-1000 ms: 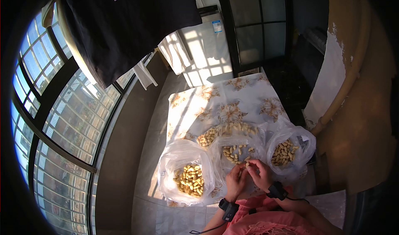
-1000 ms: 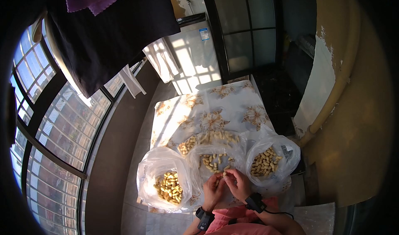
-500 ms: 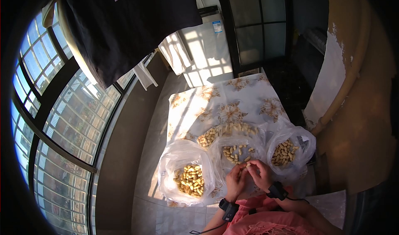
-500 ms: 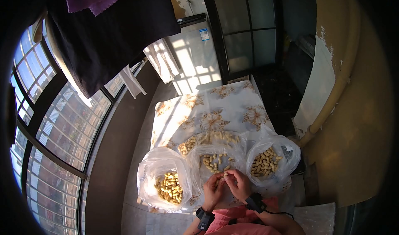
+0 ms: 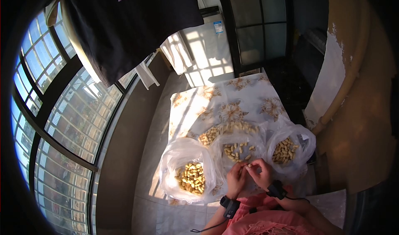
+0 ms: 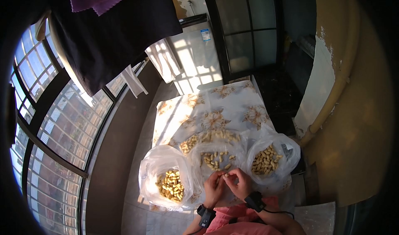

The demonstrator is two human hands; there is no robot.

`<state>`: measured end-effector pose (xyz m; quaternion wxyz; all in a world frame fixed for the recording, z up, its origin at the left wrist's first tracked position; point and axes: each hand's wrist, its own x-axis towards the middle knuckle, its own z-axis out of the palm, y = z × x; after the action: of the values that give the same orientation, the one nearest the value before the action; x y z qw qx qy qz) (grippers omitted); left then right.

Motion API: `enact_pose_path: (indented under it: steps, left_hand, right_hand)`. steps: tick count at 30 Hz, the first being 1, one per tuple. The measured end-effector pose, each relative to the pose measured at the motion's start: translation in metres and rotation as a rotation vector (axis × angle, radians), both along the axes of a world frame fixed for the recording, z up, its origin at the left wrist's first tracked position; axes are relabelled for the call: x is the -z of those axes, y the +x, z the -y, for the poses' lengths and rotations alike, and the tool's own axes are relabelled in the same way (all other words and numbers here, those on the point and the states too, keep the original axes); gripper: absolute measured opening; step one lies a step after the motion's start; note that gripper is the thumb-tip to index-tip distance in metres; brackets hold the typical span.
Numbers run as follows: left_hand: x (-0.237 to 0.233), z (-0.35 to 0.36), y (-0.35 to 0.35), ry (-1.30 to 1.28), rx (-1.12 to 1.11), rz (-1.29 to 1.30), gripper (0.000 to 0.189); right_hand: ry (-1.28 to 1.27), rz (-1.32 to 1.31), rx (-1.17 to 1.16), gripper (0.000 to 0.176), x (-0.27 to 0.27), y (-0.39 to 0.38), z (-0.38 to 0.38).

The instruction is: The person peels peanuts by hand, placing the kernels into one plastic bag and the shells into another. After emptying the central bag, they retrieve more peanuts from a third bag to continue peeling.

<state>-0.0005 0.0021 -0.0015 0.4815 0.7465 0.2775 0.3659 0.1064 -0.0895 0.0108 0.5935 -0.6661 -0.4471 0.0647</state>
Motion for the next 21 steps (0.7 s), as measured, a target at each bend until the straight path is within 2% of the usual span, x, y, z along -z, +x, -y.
enact_pose_path:
  steps: [8, 10, 14, 17, 21]
  left_hand:
    - [-0.001, 0.002, 0.001, -0.001, -0.012, 0.018, 0.014]
    - [0.0, 0.002, 0.001, -0.007, -0.009, 0.019, 0.015]
    - [0.001, 0.003, 0.002, 0.023, -0.025, -0.016, 0.014]
    - [0.003, 0.003, 0.003, 0.04, -0.033, -0.013, 0.013]
    - [0.003, 0.003, 0.003, -0.016, 0.001, 0.012, 0.014]
  right_hand:
    - [0.109, 0.114, -0.022, 0.02, -0.004, -0.004, 0.008]
    - [0.075, -0.054, -0.097, 0.018, -0.003, -0.005, 0.012]
    - [0.071, -0.146, -0.089, 0.019, -0.019, -0.003, 0.015]
    - [0.19, 0.038, 0.051, 0.016, -0.028, 0.007, 0.013]
    - [0.257, -0.099, 0.119, 0.012, -0.027, 0.021, 0.021]
